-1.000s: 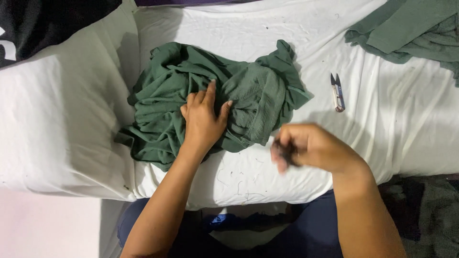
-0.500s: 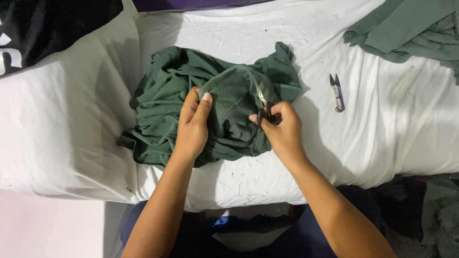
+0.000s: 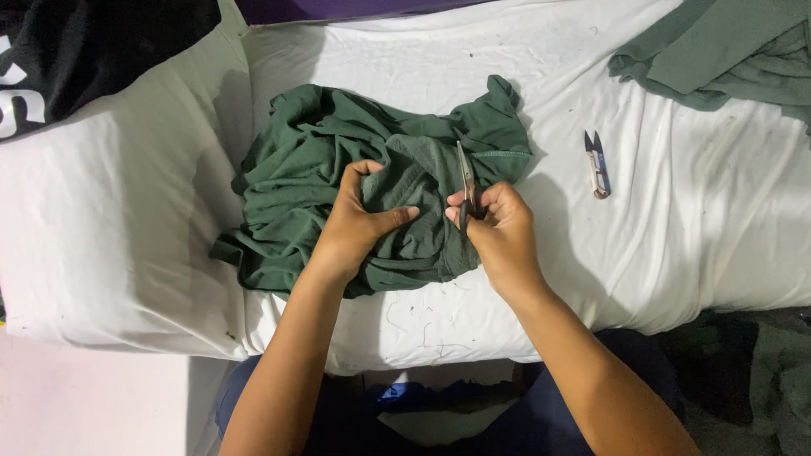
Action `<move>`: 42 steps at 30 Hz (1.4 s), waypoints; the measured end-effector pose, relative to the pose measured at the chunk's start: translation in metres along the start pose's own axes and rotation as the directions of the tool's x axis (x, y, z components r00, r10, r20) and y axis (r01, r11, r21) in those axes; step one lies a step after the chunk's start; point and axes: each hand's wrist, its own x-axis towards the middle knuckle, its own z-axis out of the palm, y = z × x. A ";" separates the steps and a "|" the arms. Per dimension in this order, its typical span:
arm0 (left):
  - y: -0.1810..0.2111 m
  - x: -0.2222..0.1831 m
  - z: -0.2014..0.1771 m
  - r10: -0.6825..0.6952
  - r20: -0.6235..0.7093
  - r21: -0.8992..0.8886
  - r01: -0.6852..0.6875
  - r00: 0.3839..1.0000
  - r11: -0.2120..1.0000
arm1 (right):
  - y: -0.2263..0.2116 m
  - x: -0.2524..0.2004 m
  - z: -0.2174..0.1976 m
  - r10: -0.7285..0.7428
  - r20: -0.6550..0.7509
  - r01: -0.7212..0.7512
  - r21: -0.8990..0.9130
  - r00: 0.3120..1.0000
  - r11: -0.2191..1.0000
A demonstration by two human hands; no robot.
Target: The person is using a pair of small scissors to trim loose threads and excess fabric from a green garment, inspecting different sections of the piece as they go.
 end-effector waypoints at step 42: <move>-0.031 0.000 -0.006 0.039 -0.018 -0.156 -0.041 0.999 0.987 | 0.003 -0.001 0.018 -0.617 0.175 0.635 -0.343 0.767 0.692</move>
